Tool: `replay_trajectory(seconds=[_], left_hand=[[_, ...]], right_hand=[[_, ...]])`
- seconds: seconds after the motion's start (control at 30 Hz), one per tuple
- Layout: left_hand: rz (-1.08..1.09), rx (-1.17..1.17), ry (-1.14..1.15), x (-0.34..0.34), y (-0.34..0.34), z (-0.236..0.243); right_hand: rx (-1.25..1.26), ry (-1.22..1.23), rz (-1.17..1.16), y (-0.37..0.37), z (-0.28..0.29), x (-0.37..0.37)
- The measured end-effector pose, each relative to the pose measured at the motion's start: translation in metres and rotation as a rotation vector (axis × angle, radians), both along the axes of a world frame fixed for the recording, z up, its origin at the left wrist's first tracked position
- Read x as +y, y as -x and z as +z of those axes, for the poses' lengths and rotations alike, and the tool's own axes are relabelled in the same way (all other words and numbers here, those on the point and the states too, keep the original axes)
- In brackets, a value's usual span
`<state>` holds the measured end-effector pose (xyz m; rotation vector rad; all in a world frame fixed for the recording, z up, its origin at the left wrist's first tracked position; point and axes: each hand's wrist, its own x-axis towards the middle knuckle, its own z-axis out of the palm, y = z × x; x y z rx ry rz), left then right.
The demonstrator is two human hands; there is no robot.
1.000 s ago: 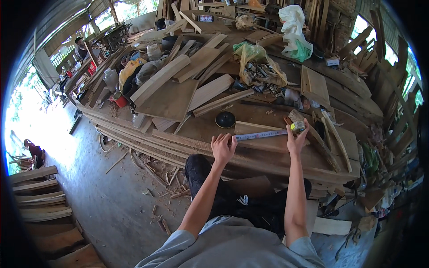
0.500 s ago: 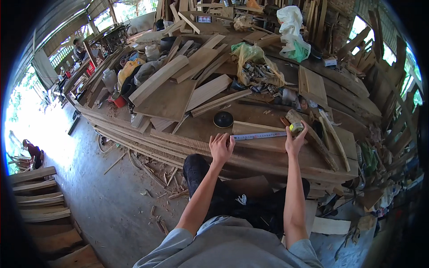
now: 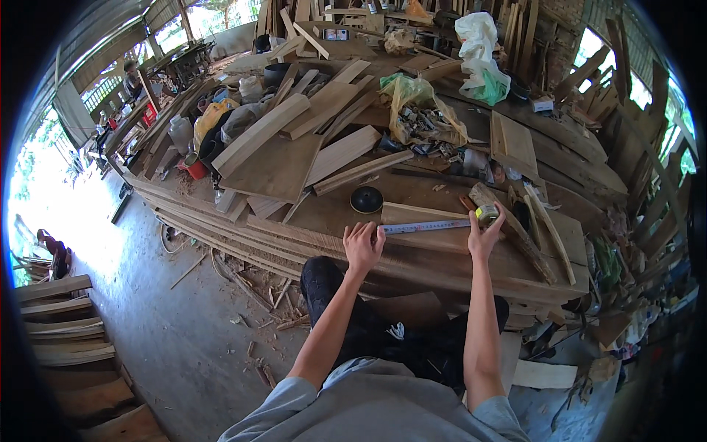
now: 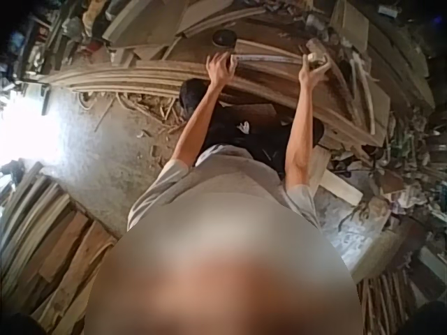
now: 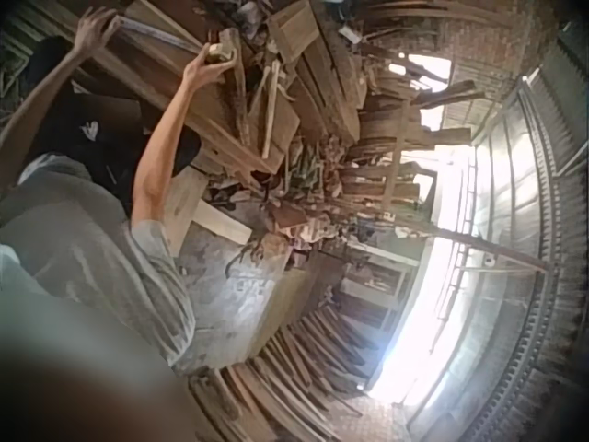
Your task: The recorder measures, cleans with a brush, chisels using a mallet, and sands a small wood block at a workbench.
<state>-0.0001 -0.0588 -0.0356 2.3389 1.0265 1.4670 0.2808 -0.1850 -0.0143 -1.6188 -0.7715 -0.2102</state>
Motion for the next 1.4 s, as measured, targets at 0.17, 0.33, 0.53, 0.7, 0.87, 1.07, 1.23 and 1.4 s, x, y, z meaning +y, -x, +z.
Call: replay_trajectory(seconds=[0.17,0.33,0.53,0.7,0.87,1.07,1.23,1.4], left_hand=[[-0.014,-0.013,-0.002,0.0006,0.0000,-0.0001],[-0.012,-0.006,-0.017,0.0010,-0.0003,-0.0005],[-0.009,-0.022,-0.022,0.0009,-0.0005,-0.0025],[0.004,-0.020,-0.024,0.0009,-0.0003,-0.0027],[-0.011,-0.018,-0.009,0.0000,0.0007,-0.0017],[-0.006,-0.025,-0.008,-0.0024,-0.0011,0.0026],[0.012,0.008,-0.026,-0.0005,0.0012,-0.0001],[0.011,0.034,-0.006,0.0017,0.0027,-0.0048]], right_hand=[[-0.015,-0.016,0.000,-0.0025,-0.0044,0.0015],[-0.032,-0.039,-0.007,-0.0044,-0.0066,0.0020],[-0.017,-0.024,-0.013,-0.0025,-0.0060,0.0013],[0.005,-0.029,-0.012,-0.0028,-0.0068,0.0016],[-0.017,-0.035,-0.009,-0.0025,-0.0061,0.0015],[0.017,-0.043,0.004,-0.0039,-0.0063,0.0012],[0.022,-0.041,-0.001,-0.0029,-0.0062,0.0014],[-0.013,-0.022,-0.019,-0.0009,-0.0052,0.0012]])
